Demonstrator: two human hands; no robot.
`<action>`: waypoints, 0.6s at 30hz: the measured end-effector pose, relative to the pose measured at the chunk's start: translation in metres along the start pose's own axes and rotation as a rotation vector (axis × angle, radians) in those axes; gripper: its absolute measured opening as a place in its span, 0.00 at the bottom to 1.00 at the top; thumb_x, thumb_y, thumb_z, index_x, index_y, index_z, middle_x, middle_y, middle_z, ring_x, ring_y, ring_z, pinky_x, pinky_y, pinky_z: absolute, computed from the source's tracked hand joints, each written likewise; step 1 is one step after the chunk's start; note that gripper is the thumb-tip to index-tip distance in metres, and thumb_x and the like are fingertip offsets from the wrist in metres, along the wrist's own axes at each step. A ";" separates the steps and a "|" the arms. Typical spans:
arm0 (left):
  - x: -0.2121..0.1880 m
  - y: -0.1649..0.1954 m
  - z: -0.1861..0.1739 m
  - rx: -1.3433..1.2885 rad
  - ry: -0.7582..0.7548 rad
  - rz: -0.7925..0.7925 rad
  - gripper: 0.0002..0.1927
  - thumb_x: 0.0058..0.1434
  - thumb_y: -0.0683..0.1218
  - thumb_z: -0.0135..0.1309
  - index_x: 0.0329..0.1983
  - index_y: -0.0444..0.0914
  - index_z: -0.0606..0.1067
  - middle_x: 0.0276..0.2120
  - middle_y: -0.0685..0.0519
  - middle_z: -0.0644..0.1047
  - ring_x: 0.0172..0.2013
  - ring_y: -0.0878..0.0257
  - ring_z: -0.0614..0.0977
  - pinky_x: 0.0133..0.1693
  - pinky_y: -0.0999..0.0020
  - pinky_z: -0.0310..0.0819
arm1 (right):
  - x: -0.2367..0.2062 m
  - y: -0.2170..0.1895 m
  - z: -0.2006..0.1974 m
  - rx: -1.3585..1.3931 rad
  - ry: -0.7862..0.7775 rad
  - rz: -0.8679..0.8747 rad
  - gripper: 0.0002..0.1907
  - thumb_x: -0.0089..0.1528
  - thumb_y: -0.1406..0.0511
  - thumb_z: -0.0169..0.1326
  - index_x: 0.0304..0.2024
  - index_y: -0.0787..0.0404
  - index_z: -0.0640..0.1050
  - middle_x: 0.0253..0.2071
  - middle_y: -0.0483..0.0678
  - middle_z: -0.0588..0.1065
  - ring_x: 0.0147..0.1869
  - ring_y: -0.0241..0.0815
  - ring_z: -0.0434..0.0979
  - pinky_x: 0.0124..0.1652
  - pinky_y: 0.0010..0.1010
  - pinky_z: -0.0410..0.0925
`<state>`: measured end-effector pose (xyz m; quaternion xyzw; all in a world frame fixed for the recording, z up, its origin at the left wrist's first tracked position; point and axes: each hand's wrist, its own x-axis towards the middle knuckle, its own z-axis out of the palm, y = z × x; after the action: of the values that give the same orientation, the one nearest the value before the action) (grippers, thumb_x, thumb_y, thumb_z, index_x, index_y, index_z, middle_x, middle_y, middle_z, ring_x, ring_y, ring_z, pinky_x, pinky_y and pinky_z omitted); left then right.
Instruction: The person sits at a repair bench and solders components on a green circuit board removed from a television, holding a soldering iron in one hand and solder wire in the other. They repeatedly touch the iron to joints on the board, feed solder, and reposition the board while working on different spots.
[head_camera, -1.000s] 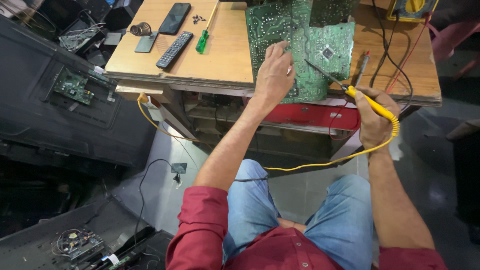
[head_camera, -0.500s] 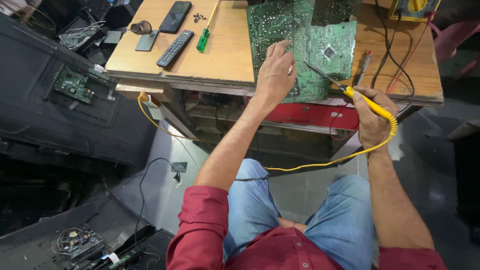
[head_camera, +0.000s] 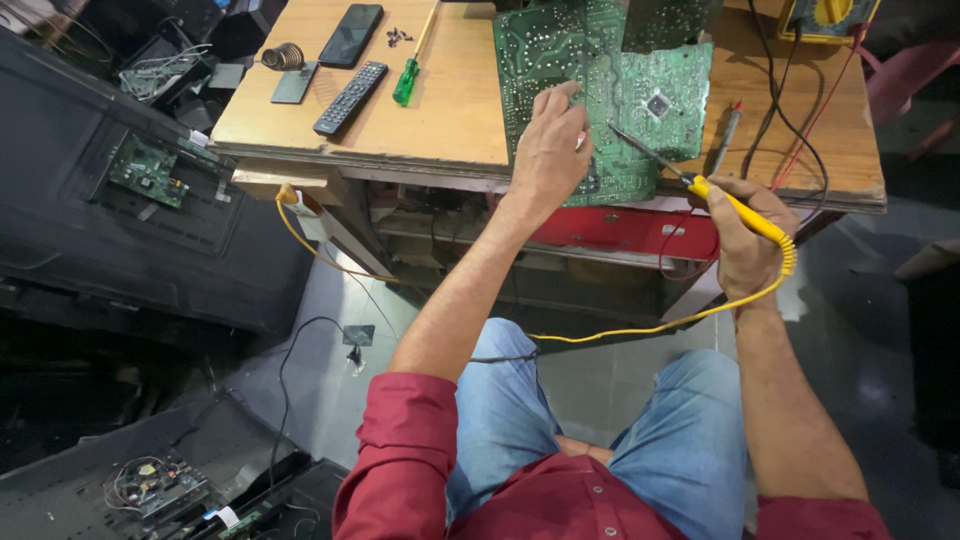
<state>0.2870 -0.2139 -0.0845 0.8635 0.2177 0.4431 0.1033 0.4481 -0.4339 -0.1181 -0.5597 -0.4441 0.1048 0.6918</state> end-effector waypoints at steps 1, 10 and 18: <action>0.000 0.000 0.000 0.001 -0.002 -0.001 0.06 0.55 0.36 0.58 0.34 0.33 0.73 0.57 0.41 0.72 0.61 0.43 0.71 0.58 0.55 0.72 | 0.000 -0.001 0.000 0.000 -0.002 0.007 0.13 0.72 0.67 0.56 0.51 0.73 0.79 0.46 0.52 0.81 0.49 0.37 0.81 0.52 0.25 0.73; 0.000 0.001 0.002 0.013 0.009 0.003 0.05 0.56 0.37 0.58 0.34 0.33 0.73 0.57 0.40 0.72 0.61 0.43 0.71 0.58 0.56 0.72 | 0.001 -0.006 0.002 -0.018 -0.017 0.016 0.14 0.72 0.66 0.56 0.52 0.74 0.79 0.47 0.53 0.81 0.49 0.38 0.82 0.53 0.25 0.73; 0.000 0.003 0.001 0.021 0.009 0.015 0.06 0.56 0.36 0.59 0.34 0.33 0.73 0.58 0.39 0.71 0.62 0.43 0.71 0.58 0.56 0.73 | 0.001 -0.002 0.004 0.085 0.007 0.056 0.12 0.71 0.68 0.56 0.52 0.74 0.78 0.47 0.53 0.80 0.50 0.38 0.82 0.54 0.26 0.74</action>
<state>0.2888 -0.2166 -0.0838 0.8642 0.2164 0.4454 0.0897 0.4451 -0.4314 -0.1163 -0.5423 -0.4210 0.1412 0.7132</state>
